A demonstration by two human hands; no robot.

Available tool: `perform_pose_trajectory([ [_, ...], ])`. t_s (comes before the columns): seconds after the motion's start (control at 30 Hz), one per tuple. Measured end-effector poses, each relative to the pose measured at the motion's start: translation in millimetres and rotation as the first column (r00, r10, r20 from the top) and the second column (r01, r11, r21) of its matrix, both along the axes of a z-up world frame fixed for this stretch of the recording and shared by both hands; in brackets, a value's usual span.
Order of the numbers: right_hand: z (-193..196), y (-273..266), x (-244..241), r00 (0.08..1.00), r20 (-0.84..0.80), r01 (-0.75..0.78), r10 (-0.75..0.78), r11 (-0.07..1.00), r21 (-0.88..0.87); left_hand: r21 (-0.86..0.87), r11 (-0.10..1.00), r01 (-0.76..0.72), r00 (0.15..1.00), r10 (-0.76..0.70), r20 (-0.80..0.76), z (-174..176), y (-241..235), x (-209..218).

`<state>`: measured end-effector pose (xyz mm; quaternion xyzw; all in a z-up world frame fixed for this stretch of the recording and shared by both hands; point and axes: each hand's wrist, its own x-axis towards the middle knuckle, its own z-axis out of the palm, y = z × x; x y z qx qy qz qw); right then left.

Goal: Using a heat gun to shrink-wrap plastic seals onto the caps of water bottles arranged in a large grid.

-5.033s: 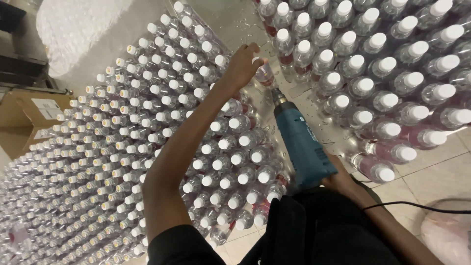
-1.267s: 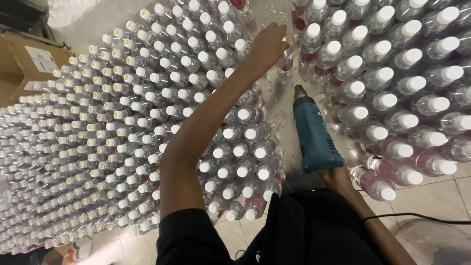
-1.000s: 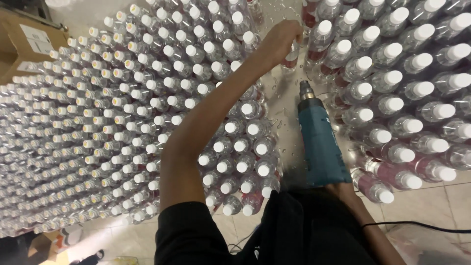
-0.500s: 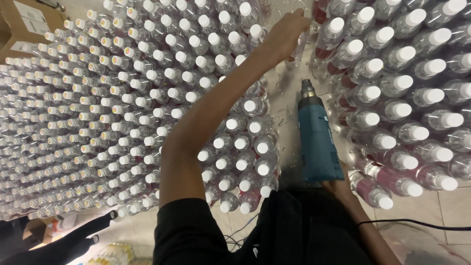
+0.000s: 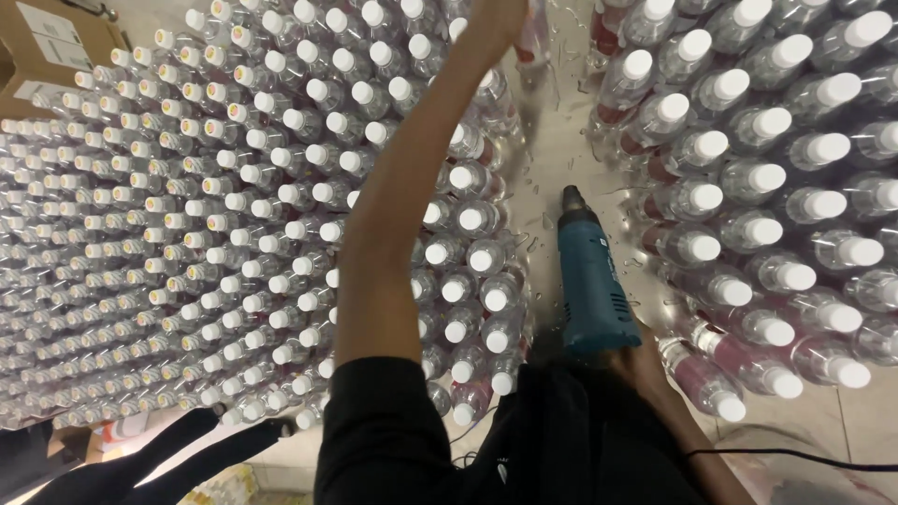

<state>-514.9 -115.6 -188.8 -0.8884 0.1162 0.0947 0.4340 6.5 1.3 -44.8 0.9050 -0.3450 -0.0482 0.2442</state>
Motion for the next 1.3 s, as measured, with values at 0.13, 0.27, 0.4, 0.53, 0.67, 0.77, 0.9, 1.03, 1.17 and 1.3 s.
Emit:
perform_pose_trajectory([
  [0.13, 20, 0, 9, 0.823, -0.509, 0.512, -0.251, 0.718, 0.473, 0.015, 1.000, -0.009, 1.000, 0.009, 0.027, -11, 10, 7],
  [0.27, 77, 5, 31, 0.957, -0.289, 0.044, -0.036, 0.999, 0.023, 0.030, 1.000, 0.009, 0.999, -0.010, 0.037, -18, 9, -1],
  [0.4, 85, 6, 26, 0.961, -0.267, 0.098, -0.074, 0.992, 0.077, 0.046, 0.996, 0.071, 0.995, -0.075, 0.070, -12, -13, 2],
  [0.53, 95, 2, 27, 0.965, -0.204, 0.234, -0.164, 0.886, 0.399, 0.058, 0.990, 0.131, 0.985, -0.137, 0.104, 20, -28, -9],
  [0.67, 53, 10, 15, 0.594, -0.706, 0.801, -0.386, 0.197, 0.566, 0.071, 0.982, 0.176, 0.972, -0.185, 0.144, 27, -35, -9],
  [0.77, 51, 12, -1, 0.941, -0.137, 0.317, -0.309, 0.664, 0.677, 0.090, 0.977, 0.194, 0.962, -0.208, 0.176, 30, -28, -9],
  [0.9, 21, 5, -15, 0.992, 0.081, 0.076, -0.092, 0.979, 0.188, 0.122, 0.971, 0.205, 0.944, -0.229, 0.237, 19, -2, 13],
  [1.03, -5, 4, -22, 0.989, -0.029, 0.146, -0.143, 0.956, 0.254, -0.056, 0.965, -0.256, 0.790, 0.175, -0.588, 111, 0, -55],
  [1.17, 14, 11, -13, 0.987, -0.062, 0.162, -0.151, 0.950, 0.268, 0.133, 0.985, 0.110, 0.971, -0.077, -0.228, 80, 32, -77],
  [1.3, 40, 12, -2, 0.980, -0.109, 0.193, -0.169, 0.943, 0.270, 0.072, 0.987, 0.144, 0.914, -0.105, -0.392, 94, 42, -101],
])
